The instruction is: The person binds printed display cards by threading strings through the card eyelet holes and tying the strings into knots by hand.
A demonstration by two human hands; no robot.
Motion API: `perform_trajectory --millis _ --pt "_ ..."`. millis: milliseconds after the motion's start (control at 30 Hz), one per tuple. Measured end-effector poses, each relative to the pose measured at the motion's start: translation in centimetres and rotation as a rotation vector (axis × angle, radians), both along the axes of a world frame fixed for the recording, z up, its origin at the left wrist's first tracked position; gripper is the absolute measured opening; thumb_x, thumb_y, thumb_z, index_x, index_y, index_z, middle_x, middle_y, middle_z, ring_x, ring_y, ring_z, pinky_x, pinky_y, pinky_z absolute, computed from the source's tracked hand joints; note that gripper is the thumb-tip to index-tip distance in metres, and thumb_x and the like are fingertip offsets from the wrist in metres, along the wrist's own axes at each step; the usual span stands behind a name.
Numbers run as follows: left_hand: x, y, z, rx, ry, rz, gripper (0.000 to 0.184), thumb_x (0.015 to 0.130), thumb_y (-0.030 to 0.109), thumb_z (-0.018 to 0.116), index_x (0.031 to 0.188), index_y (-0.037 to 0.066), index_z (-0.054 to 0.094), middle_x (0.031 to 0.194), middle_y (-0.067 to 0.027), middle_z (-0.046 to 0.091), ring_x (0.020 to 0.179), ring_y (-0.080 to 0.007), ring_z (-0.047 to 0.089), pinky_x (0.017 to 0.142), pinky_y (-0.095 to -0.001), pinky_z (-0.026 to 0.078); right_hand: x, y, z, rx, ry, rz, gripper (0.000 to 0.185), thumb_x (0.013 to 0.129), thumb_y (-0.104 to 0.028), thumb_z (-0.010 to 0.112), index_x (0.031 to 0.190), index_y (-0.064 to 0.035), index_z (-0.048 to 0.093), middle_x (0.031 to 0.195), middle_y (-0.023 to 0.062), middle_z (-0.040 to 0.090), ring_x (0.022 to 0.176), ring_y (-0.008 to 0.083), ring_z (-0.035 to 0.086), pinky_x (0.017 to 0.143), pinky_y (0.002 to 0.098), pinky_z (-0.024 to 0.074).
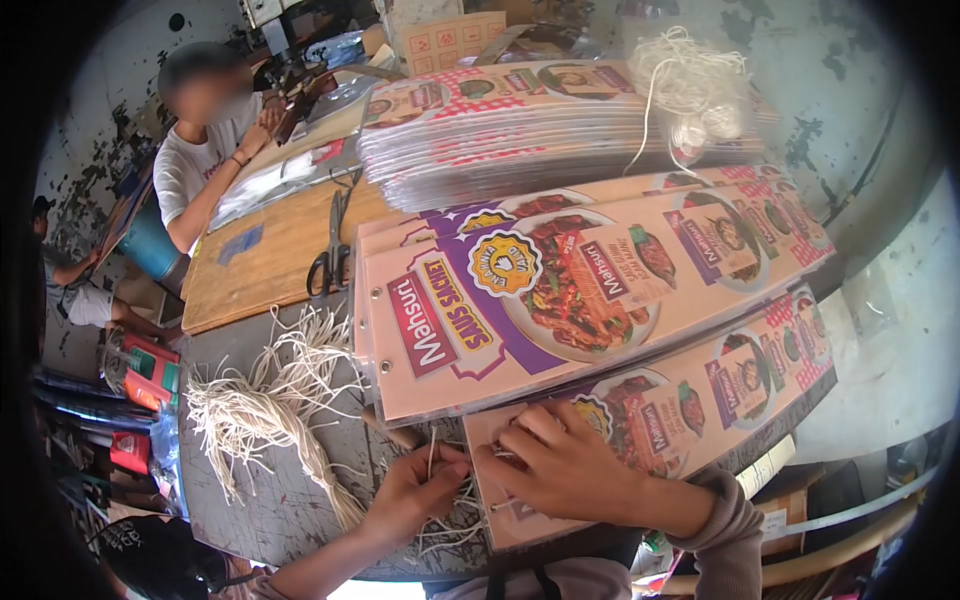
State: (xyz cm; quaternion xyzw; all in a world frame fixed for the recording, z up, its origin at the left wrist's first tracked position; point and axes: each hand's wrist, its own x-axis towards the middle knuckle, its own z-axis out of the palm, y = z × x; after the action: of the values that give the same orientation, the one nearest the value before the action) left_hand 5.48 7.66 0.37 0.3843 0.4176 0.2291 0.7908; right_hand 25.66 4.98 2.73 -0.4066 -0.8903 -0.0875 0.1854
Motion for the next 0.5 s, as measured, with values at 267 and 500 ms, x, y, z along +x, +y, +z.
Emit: perform_trajectory --millis 267,500 --pt "-0.3 -0.4 -0.5 0.087 -0.013 -0.005 0.013 0.089 0.011 0.056 0.095 0.000 0.055 0.059 0.0048 0.045 0.049 -0.0019 0.038 0.043 -0.0194 0.028 -1.2 -0.3 0.4 -0.036 0.009 -0.003 0.023 0.069 -0.023 0.059 0.089 -0.0112 0.057 0.081 0.0020 0.046 0.086 0.0194 0.046 0.072 0.0359 0.0387" --pt "0.2 -0.8 0.6 -0.058 -0.038 0.238 0.016 0.095 0.014 0.045 0.102 0.002 0.052 0.058 0.0059 0.040 0.049 -0.0018 0.035 0.043 -0.0194 0.025 -1.9 -0.8 0.0 0.012 -0.061 -0.076 0.022 0.069 -0.020 0.058 0.091 -0.0139 0.062 0.085 0.0007 0.049 0.088 0.0189 0.047 0.075 0.0373 0.0392"
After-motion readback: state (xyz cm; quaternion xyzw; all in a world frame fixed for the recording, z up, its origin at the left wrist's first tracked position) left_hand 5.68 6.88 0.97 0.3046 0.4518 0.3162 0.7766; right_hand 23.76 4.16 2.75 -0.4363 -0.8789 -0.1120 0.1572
